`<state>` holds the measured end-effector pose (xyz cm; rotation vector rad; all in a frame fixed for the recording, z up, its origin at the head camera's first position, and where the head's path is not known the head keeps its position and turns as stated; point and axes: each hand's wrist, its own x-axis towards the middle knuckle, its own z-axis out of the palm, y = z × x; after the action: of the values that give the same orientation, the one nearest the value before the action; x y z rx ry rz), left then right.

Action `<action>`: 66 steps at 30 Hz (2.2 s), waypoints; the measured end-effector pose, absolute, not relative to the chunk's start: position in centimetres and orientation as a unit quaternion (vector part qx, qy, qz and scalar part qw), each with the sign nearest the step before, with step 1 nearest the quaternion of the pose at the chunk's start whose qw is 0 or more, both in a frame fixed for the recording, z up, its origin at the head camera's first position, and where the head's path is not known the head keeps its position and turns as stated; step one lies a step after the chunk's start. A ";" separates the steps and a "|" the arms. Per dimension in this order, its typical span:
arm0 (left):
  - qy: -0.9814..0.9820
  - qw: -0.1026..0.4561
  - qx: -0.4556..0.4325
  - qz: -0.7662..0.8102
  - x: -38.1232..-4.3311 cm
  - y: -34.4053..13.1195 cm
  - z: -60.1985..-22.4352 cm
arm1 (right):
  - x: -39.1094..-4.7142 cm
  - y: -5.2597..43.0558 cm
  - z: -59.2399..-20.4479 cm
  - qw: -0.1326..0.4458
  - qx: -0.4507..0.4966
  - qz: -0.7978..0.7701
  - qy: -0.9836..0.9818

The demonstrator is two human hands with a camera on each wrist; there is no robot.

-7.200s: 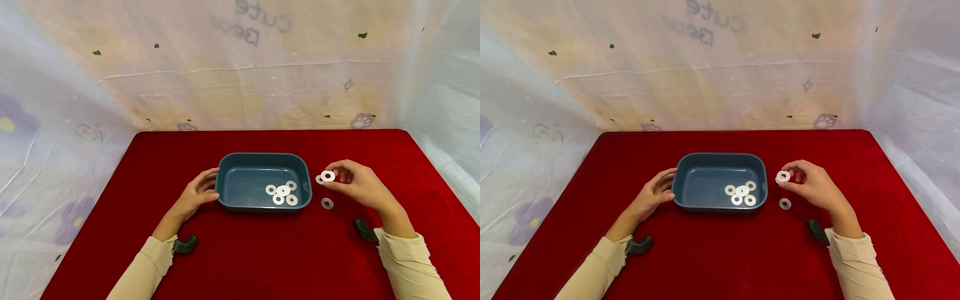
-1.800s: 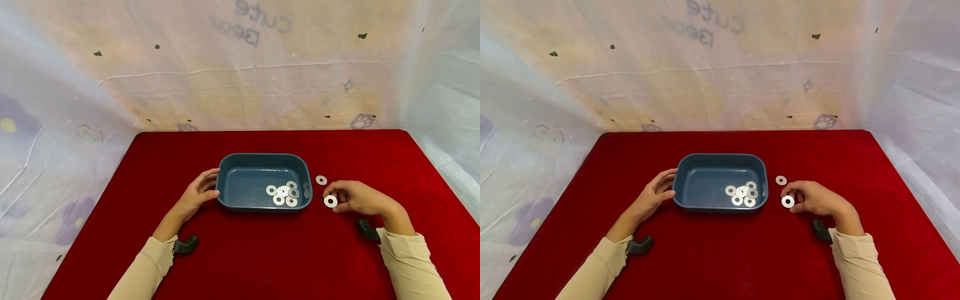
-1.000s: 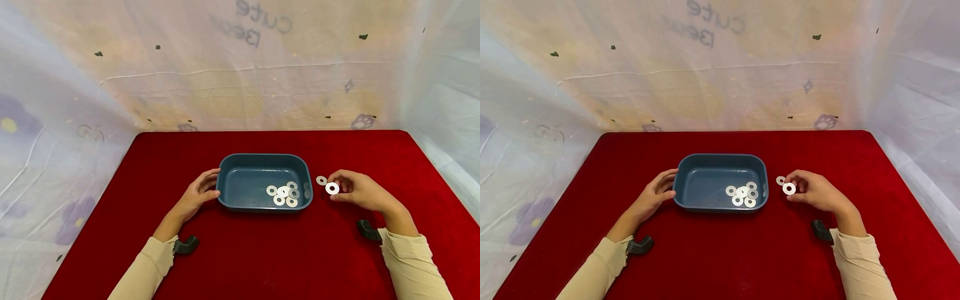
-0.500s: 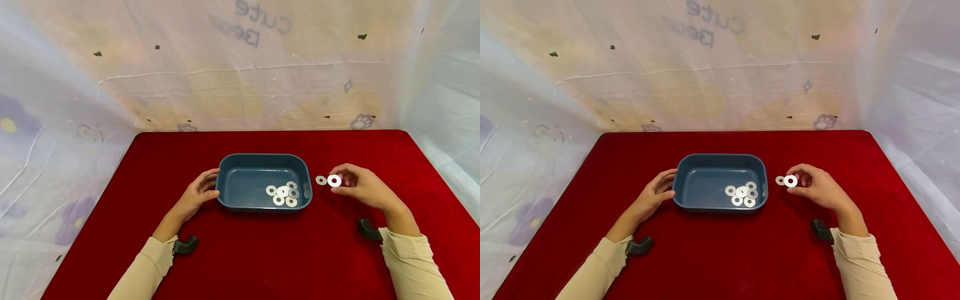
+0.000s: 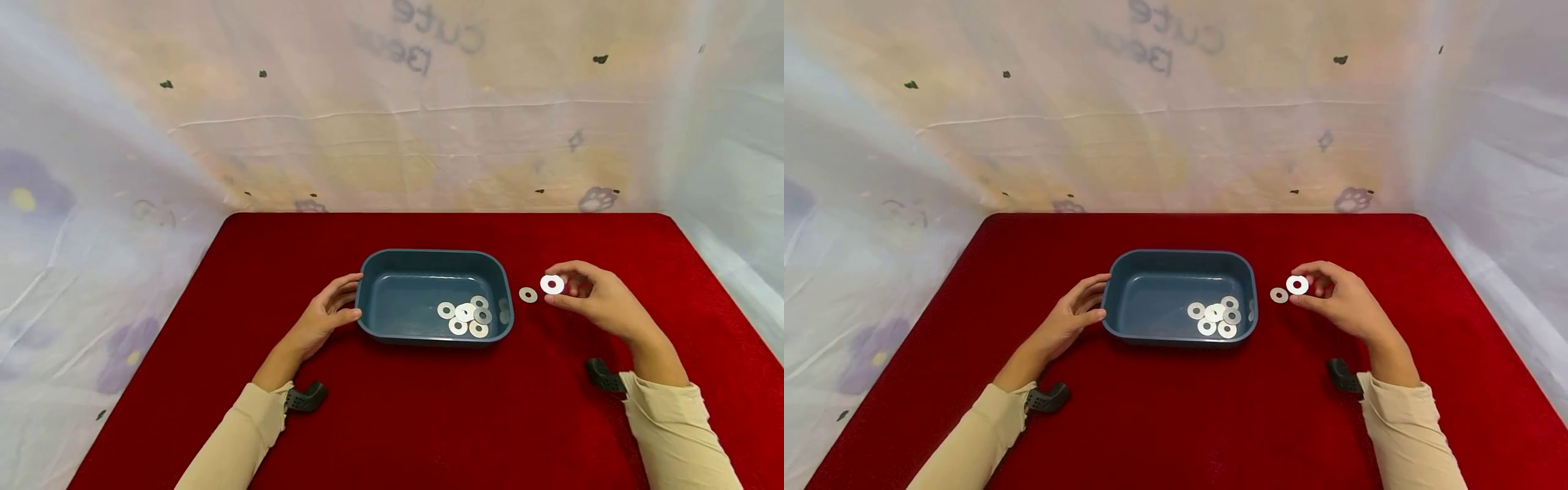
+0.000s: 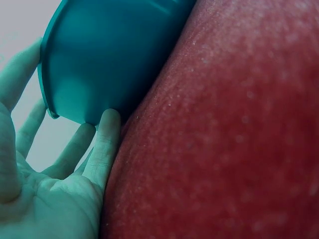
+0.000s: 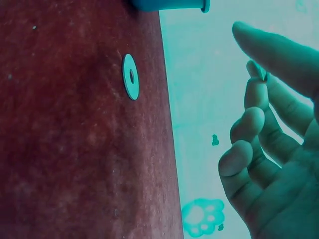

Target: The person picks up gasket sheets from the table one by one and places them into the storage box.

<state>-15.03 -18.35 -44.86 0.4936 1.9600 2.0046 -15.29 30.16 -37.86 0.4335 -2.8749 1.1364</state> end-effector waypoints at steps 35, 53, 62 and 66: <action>0.681 0.149 0.177 0.694 -15.1 -17.9 -44.9 | -16.6 27.4 -34.9 0.049 0.128 0.443 -0.886; 0.683 0.145 0.183 0.692 -15.4 -18.5 -45.0 | -17.2 24.8 -34.9 0.034 0.135 0.457 -0.879; 0.685 0.144 0.179 0.691 -15.0 -18.5 -45.6 | -17.2 23.2 -35.9 -0.011 0.128 0.457 -0.880; 0.686 0.145 0.176 0.691 -14.3 -18.7 -45.8 | -17.3 22.2 -36.9 -0.026 0.130 0.449 -0.884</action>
<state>-14.35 -18.69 -45.81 0.5062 1.9773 1.9910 -17.30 22.25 -36.92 0.4162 -2.8228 1.4331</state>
